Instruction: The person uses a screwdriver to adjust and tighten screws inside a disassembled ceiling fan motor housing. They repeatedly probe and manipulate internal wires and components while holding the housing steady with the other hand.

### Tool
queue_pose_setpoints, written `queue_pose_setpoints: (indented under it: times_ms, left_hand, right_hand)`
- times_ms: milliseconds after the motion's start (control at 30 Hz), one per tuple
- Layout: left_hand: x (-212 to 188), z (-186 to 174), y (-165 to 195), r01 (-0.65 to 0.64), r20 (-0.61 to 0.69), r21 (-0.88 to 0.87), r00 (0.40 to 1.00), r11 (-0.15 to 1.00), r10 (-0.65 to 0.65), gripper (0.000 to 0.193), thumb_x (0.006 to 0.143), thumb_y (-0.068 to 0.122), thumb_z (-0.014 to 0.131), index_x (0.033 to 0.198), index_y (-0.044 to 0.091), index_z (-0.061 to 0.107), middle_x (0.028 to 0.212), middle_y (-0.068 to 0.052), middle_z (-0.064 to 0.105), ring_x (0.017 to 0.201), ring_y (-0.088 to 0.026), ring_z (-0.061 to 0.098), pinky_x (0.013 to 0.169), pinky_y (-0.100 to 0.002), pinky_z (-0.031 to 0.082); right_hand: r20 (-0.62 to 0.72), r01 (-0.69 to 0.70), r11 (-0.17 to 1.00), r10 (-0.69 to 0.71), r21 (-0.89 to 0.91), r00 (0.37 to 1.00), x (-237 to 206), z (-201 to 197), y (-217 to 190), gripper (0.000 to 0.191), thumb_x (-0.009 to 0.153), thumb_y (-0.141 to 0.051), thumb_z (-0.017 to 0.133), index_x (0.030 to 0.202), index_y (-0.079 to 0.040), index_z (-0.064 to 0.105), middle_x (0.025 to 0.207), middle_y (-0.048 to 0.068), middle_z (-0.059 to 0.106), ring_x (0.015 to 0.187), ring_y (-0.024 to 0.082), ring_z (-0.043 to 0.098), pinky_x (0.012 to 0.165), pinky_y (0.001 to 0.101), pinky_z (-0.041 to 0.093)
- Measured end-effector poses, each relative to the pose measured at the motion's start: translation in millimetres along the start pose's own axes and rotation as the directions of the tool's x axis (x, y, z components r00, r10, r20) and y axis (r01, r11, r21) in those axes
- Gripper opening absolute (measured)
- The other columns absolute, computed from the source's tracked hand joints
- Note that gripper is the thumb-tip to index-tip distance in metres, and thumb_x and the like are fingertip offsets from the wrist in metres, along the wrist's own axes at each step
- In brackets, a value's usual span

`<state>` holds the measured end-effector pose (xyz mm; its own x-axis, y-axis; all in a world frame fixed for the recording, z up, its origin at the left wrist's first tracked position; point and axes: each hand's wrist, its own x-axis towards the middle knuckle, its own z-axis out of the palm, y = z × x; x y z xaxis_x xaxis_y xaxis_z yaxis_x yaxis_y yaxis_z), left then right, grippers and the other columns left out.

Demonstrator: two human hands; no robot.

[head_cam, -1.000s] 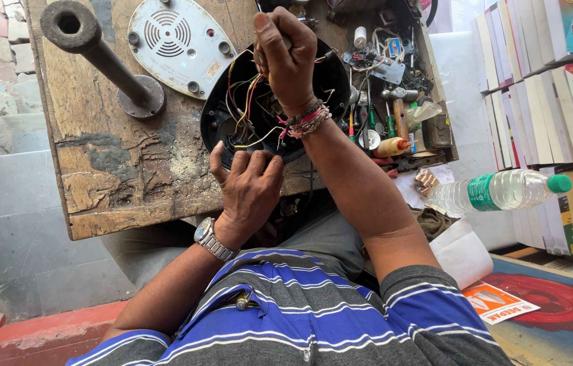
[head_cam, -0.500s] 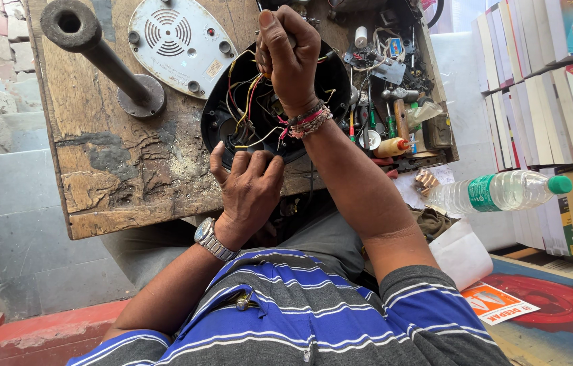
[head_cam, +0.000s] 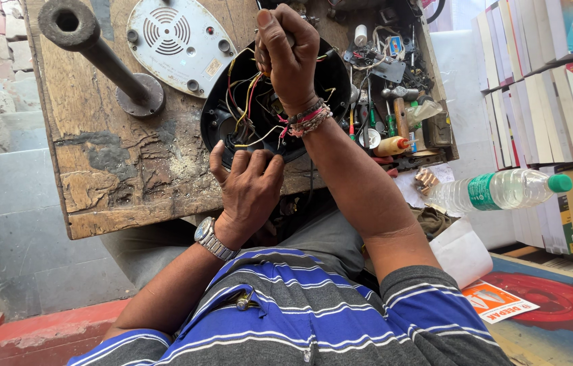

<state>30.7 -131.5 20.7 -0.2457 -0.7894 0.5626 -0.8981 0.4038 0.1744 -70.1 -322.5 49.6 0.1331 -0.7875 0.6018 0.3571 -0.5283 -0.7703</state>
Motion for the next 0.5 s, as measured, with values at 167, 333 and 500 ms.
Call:
queue_pose_setpoints:
  times_ms: [167, 333, 500]
  left_hand:
    - [2.5, -1.1, -1.2, 0.004, 0.002, -0.004, 1.0, 1.0, -0.004, 0.007, 0.095, 0.016, 0.075, 0.093, 0.019, 0.069, 0.095, 0.007, 0.065, 0.087, -0.014, 0.057, 0.12, -0.058, 0.019]
    - [5.6, -2.2, -2.0, 0.011, 0.001, -0.02, 1.0, 1.0, -0.011, 0.006, 0.095, 0.016, 0.075, 0.093, 0.019, 0.069, 0.095, 0.006, 0.064, 0.089, -0.015, 0.058, 0.12, -0.059, 0.019]
    - [7.6, -3.0, -2.8, 0.014, 0.02, -0.016, 1.0, 1.0, -0.013, 0.007, 0.094, 0.017, 0.075, 0.092, 0.019, 0.069, 0.094, 0.006, 0.064, 0.089, -0.015, 0.058, 0.119, -0.059, 0.02]
  right_hand:
    - [0.01, -0.017, 1.0, 0.017, 0.021, 1.0, 5.4, 0.2, -3.2, 0.033, 0.111, -0.025, 0.059, 0.083, -0.008, 0.056, 0.063, 0.0, 0.05, 0.048, 0.007, 0.046, 0.044, 0.0263, 0.039]
    - [-0.013, -0.013, 0.995, 0.011, -0.101, 1.0, 7.6, 7.7, -0.3, 0.031, 0.109, -0.034, 0.057, 0.09, -0.01, 0.055, 0.065, -0.003, 0.052, 0.052, 0.004, 0.05, 0.046, 0.0232, 0.043]
    - [-0.079, -0.071, 0.945, 0.048, -0.319, 0.996, 5.6, 7.1, -2.2, 0.035, 0.112, -0.046, 0.049, 0.105, -0.011, 0.054, 0.078, -0.003, 0.056, 0.069, 0.003, 0.054, 0.062, 0.0214, 0.049]
